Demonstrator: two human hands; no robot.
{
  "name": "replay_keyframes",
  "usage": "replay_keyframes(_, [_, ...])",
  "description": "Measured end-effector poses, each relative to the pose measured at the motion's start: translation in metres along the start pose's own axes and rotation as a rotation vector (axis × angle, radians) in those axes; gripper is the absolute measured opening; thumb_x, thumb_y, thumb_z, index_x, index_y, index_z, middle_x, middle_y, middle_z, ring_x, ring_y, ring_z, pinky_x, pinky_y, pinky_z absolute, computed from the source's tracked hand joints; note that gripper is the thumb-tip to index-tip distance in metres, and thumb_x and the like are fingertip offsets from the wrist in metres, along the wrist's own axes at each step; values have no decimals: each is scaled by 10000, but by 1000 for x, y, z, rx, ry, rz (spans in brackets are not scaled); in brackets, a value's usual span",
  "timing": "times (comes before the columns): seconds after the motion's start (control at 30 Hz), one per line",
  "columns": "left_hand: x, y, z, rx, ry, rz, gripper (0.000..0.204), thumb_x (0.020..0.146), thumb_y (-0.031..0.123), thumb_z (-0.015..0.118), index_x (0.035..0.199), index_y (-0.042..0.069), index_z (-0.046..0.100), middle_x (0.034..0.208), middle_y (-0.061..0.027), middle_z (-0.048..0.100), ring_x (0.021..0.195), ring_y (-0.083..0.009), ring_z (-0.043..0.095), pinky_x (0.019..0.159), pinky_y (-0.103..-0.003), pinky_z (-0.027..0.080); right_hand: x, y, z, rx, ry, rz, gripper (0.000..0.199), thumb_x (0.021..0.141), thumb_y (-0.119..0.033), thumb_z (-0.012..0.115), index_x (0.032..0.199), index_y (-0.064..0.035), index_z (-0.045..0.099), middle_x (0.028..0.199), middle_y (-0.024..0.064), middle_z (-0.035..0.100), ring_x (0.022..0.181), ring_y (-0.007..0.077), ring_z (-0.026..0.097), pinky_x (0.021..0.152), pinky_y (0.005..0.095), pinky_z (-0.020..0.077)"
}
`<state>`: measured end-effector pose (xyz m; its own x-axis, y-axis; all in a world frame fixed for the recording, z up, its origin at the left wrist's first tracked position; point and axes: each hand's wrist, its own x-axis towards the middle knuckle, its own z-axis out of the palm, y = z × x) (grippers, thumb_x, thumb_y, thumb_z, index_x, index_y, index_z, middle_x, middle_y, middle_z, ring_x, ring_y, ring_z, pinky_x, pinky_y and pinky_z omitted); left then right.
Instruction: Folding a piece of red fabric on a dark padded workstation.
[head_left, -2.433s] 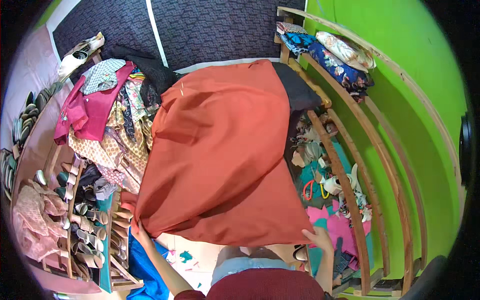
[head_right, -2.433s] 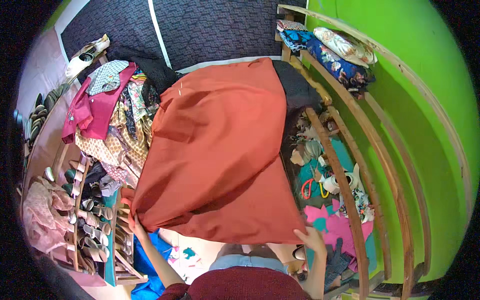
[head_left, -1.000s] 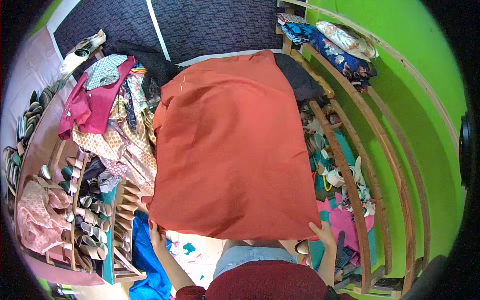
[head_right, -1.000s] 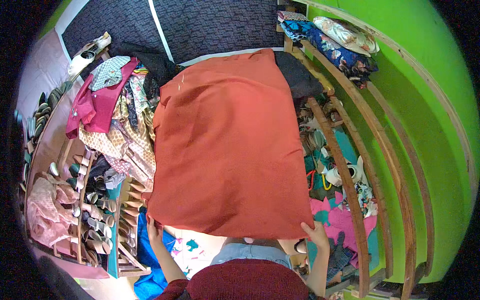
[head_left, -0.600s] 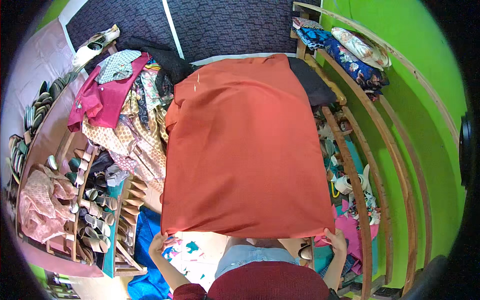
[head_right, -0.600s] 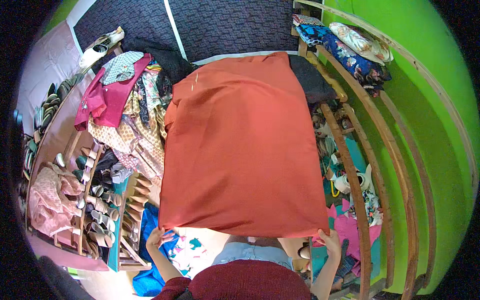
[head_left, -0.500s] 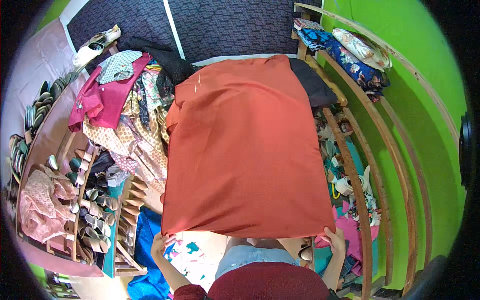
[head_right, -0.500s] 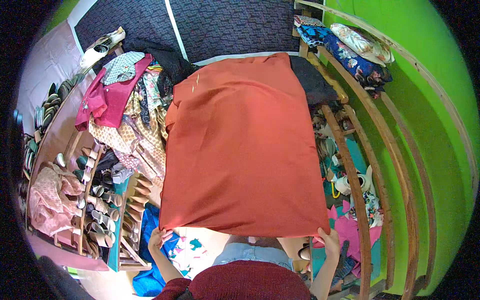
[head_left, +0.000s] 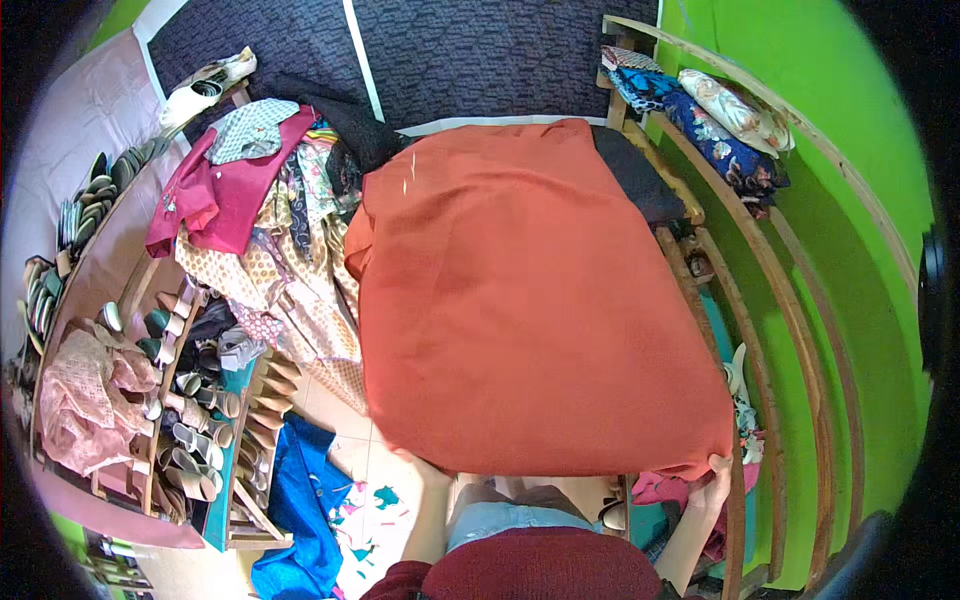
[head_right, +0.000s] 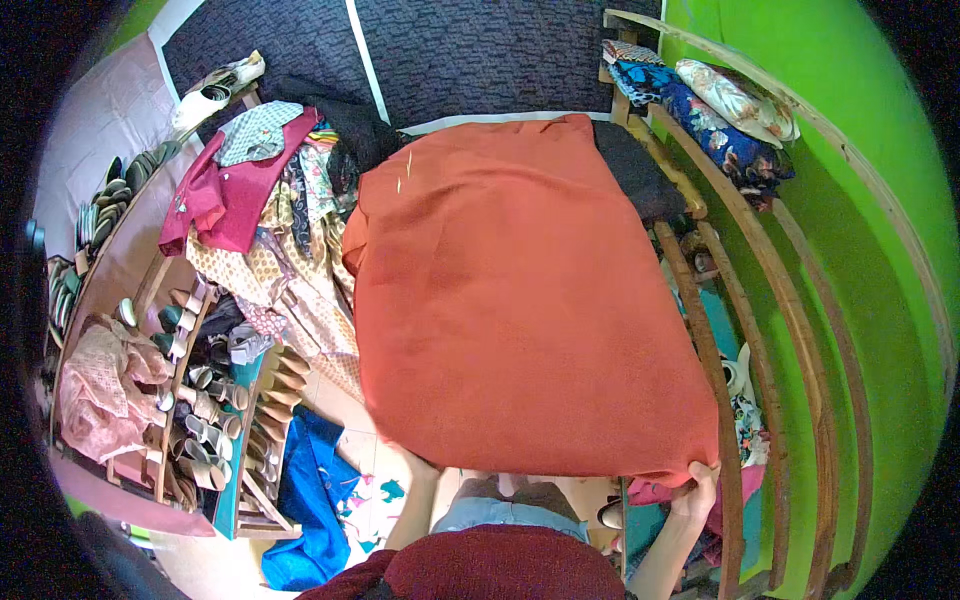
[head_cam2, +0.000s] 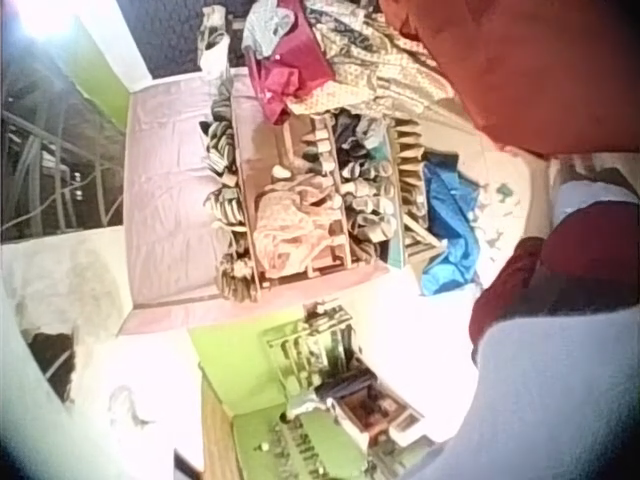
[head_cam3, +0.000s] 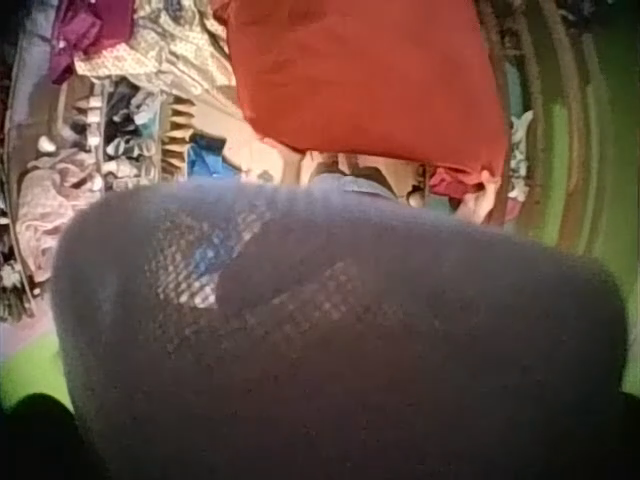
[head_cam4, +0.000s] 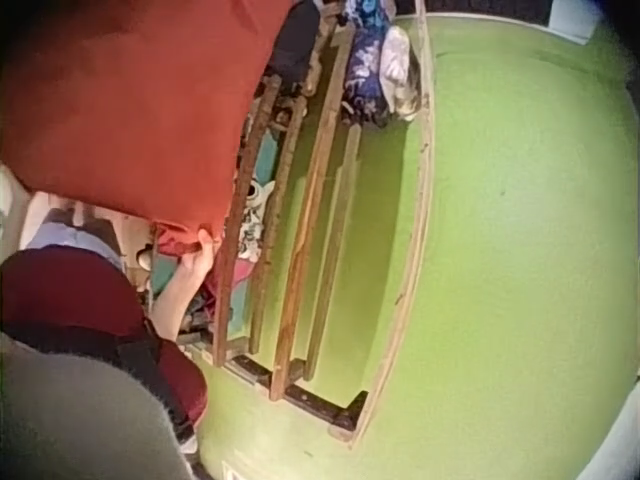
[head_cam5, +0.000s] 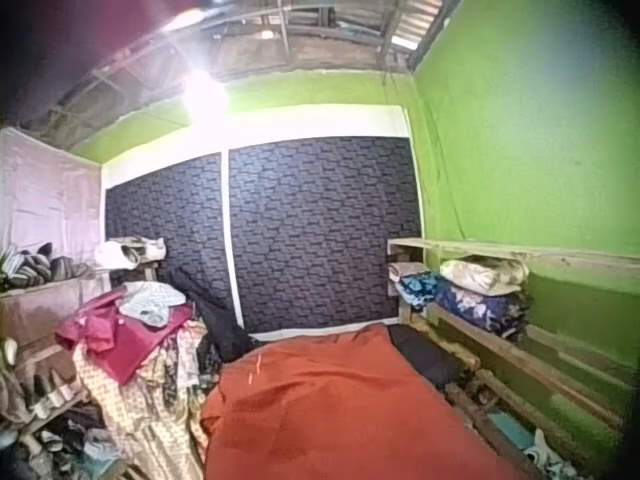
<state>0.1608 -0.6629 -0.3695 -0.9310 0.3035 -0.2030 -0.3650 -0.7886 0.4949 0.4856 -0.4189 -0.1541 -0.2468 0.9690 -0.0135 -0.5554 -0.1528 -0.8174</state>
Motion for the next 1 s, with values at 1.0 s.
replay_keyframes(1.0, [-62,197,53,365,-20,467,546,655,306,546,1113,11,504,1073,-122,531,979,-293,520,841,-451,410,-4,-71,-20,50,75,-331,583,539,-31,524,1121,-61,490,1076,96,532,988,242,520,895,334,429])
